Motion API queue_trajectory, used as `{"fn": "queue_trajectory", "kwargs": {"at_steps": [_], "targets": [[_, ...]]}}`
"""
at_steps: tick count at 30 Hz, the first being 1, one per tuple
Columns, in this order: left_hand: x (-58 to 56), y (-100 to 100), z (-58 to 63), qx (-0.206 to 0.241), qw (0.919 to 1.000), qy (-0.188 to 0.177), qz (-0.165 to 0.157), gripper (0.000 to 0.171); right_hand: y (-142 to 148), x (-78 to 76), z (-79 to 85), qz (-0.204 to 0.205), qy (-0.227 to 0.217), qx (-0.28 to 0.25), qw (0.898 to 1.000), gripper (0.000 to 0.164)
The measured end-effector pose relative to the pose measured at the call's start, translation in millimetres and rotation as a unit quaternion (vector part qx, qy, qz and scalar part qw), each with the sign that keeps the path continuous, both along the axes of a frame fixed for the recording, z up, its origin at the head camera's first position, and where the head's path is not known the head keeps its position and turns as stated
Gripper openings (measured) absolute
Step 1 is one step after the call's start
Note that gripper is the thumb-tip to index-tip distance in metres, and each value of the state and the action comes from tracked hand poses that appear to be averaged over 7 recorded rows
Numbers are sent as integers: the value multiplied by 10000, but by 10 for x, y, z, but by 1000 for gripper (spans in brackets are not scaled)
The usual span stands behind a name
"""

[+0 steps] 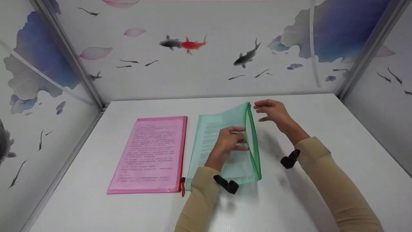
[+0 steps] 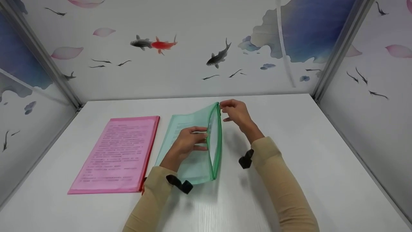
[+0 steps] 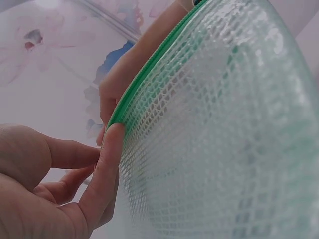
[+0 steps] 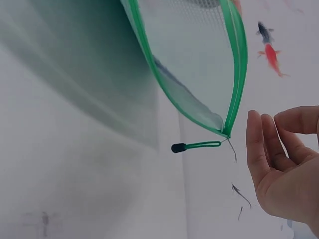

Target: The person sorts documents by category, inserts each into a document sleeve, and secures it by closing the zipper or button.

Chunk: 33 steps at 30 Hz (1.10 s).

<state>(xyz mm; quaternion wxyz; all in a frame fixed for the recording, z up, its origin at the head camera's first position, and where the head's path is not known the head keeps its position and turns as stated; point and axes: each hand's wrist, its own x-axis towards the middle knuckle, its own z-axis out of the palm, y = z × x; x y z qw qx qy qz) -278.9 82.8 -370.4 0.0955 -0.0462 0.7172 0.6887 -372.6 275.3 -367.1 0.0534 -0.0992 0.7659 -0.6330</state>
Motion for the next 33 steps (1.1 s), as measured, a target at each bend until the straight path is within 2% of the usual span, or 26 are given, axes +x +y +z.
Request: {"fn": "queue_trajectory", "kwargs": {"at_steps": [4, 9, 12, 20, 33], "targets": [[5, 6, -10, 32, 10000, -7, -16, 28, -40, -110, -24, 67, 388, 546, 9977, 39], [18, 14, -5, 62, 10000, -42, 15, 27, -88, -205, -80, 53, 873, 954, 9916, 55], [21, 14, 5, 88, 10000, -40, -17, 28, -103, -242, -89, 57, 1021, 1160, 9880, 62], [13, -25, 16, 47, 10000, 30, -82, 28, -155, -303, -46, 93, 847, 1149, 9897, 66], [18, -48, 12, -84, 9999, 54, -84, 25, -322, -335, -245, 183, 742, 804, 9938, 65]]}}
